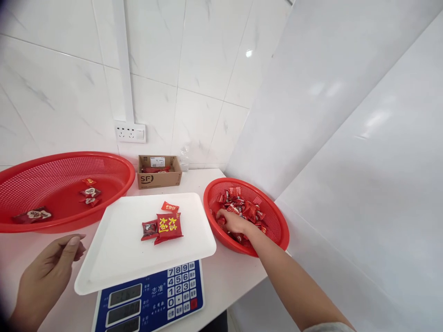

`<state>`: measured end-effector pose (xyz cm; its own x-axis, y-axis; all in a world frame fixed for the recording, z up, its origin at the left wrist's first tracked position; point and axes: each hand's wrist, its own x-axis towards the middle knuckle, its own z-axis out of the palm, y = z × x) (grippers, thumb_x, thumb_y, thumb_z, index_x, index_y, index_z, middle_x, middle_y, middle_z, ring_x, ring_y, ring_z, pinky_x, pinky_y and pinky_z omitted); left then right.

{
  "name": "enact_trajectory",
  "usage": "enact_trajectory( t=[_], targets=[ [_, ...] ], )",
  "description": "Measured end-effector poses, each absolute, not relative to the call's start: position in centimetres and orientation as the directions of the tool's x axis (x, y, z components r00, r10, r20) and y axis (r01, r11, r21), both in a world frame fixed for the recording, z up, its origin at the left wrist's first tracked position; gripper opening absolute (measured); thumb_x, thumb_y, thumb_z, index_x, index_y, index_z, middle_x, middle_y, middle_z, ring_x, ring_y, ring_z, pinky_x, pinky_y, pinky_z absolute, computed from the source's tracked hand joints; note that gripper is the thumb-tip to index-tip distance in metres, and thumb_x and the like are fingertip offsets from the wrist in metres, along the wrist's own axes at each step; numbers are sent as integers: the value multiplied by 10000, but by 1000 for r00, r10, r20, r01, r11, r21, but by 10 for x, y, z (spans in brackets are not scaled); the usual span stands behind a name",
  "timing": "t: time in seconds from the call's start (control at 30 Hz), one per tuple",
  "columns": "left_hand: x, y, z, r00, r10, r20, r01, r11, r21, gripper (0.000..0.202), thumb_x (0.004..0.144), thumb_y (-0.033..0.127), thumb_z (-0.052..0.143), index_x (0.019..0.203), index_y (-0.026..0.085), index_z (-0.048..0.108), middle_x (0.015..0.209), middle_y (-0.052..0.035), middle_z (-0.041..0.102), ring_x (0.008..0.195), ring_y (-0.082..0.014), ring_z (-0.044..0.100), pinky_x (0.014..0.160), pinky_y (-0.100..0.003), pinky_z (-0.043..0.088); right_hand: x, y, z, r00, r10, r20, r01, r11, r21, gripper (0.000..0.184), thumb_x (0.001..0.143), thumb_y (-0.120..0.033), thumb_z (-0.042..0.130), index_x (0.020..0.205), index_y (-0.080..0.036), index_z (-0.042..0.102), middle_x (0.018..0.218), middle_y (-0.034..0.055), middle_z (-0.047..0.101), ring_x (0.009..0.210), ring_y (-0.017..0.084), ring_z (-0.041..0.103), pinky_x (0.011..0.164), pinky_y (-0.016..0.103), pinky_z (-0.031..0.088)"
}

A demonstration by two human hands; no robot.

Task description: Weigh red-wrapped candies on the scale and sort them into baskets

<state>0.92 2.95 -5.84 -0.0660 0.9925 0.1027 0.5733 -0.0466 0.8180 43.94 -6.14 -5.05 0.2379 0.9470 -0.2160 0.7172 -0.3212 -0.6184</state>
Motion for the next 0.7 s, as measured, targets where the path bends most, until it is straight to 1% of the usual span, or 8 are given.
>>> enact_trajectory(
  t=[0.07,0.13,0.23,0.3,0.43,0.53,0.63,0.7],
  targets=[
    [9,30,-58,-69,992,108,569,-50,821,354,752,513,422,851,222,596,747,-8,633,709,-199,629,642,-282,510,444,-61,-48,280,946,-161,682,-314,-661,327,641,-94,632,945,-212,607,941,11,655,858,186,588,790,304,448],
    [9,30,-58,-65,990,124,568,-66,820,345,746,507,428,833,220,598,727,-8,634,693,-201,631,636,-284,510,450,-60,-46,336,935,-113,634,-313,-707,312,707,-140,611,1006,-221,574,957,6,638,851,171,587,774,295,459],
    [9,32,-59,-63,987,148,573,-86,815,353,729,517,430,810,220,605,696,-6,634,655,-197,628,605,-277,509,461,-58,-45,443,893,-83,543,-341,-767,224,814,-216,544,1038,-227,543,873,-8,623,722,143,587,666,282,486],
    [8,33,-61,-78,986,150,572,-79,816,381,714,541,417,807,225,609,694,-6,634,639,-193,624,580,-270,507,469,-56,-45,513,855,-70,483,-355,-801,174,853,-236,529,1024,-212,548,850,-10,614,683,127,582,637,275,494],
    [8,35,-67,-90,987,134,574,-58,817,411,706,572,400,818,234,603,718,-3,633,663,-188,621,585,-259,506,484,-53,-44,607,792,-59,379,-354,-855,208,894,-292,539,1053,-163,573,975,37,617,767,130,602,671,301,519],
    [7,37,-73,-96,986,138,564,-60,823,406,711,583,405,816,243,599,712,10,627,665,-178,618,600,-249,505,492,-50,-40,642,765,-52,321,-329,-888,254,910,-341,514,1085,-168,577,1023,55,622,799,139,613,700,323,529],
    [4,39,-81,-103,981,165,561,-80,824,375,724,568,426,812,251,605,687,27,624,634,-161,615,583,-226,498,498,-45,-35,656,755,-9,306,-278,-911,349,940,-428,415,1151,-183,545,1081,76,627,857,157,630,740,347,532],
    [4,39,-85,-110,973,203,570,-106,815,338,747,538,439,815,257,614,670,40,625,604,-145,612,556,-204,490,501,-42,-33,649,761,10,326,-266,-907,395,954,-469,329,1215,-228,501,1187,82,601,968,166,623,804,345,519]
  ],
)
